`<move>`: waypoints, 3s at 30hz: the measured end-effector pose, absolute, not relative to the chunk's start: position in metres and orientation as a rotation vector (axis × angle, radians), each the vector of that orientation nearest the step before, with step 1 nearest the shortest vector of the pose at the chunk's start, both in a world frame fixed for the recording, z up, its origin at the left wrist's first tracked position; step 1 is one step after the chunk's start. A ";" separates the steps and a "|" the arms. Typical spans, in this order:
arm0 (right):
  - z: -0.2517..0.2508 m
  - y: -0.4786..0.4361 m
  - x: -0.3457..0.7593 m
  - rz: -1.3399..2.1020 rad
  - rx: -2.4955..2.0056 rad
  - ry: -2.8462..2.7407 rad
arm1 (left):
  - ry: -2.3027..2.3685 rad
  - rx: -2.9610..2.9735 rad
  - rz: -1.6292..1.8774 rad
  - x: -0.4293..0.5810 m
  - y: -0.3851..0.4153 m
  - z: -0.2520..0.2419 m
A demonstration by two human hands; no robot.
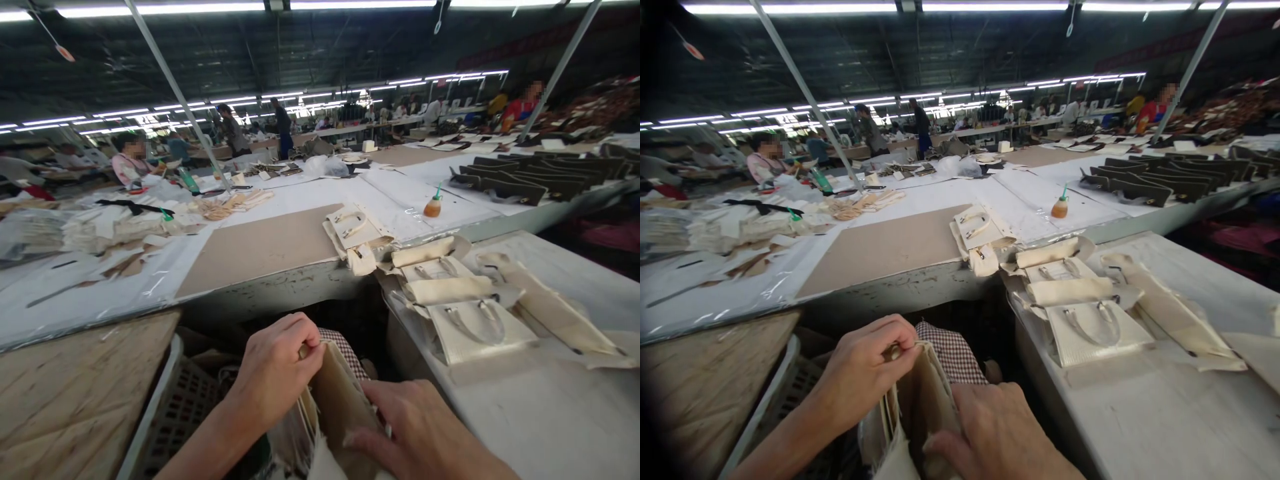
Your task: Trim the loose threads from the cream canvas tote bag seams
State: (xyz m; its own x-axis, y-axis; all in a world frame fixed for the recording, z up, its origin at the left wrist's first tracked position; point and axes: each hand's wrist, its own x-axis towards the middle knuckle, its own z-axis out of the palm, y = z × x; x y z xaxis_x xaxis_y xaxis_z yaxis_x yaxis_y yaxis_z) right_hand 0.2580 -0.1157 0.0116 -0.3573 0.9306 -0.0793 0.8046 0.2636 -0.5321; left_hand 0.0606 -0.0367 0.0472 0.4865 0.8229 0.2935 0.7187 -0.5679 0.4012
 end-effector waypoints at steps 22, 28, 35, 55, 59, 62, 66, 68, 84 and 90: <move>0.001 -0.097 0.253 1.078 -1.218 -1.924 | 1.289 2.367 0.649 0.063 -0.033 0.049; -0.011 -0.089 0.244 0.947 -1.236 -1.937 | 1.231 2.326 0.684 0.058 -0.031 0.045; -0.004 -0.088 0.243 0.837 -1.149 -2.021 | 1.184 2.286 0.694 0.054 -0.030 0.046; 0.001 -0.081 0.227 1.049 -1.029 -1.806 | 1.373 2.010 0.677 0.051 -0.042 0.060; -0.001 -0.082 0.227 1.059 -1.024 -1.807 | 1.409 1.916 0.604 0.046 -0.043 0.061; -0.001 -0.082 0.226 1.064 -1.034 -1.810 | 1.394 1.940 0.550 0.043 -0.044 0.064; -0.001 -0.081 0.224 1.043 -1.058 -1.816 | 1.403 1.985 0.500 0.041 -0.050 0.071; 0.000 -0.081 0.224 1.019 -1.054 -1.811 | 1.460 2.002 0.482 0.040 -0.054 0.073; -0.008 -0.082 0.225 1.007 -1.074 -1.824 | 1.394 2.344 0.703 0.035 -0.061 0.048; -0.003 -0.082 0.225 1.011 -1.099 -1.801 | 1.266 2.412 0.820 0.035 -0.065 0.049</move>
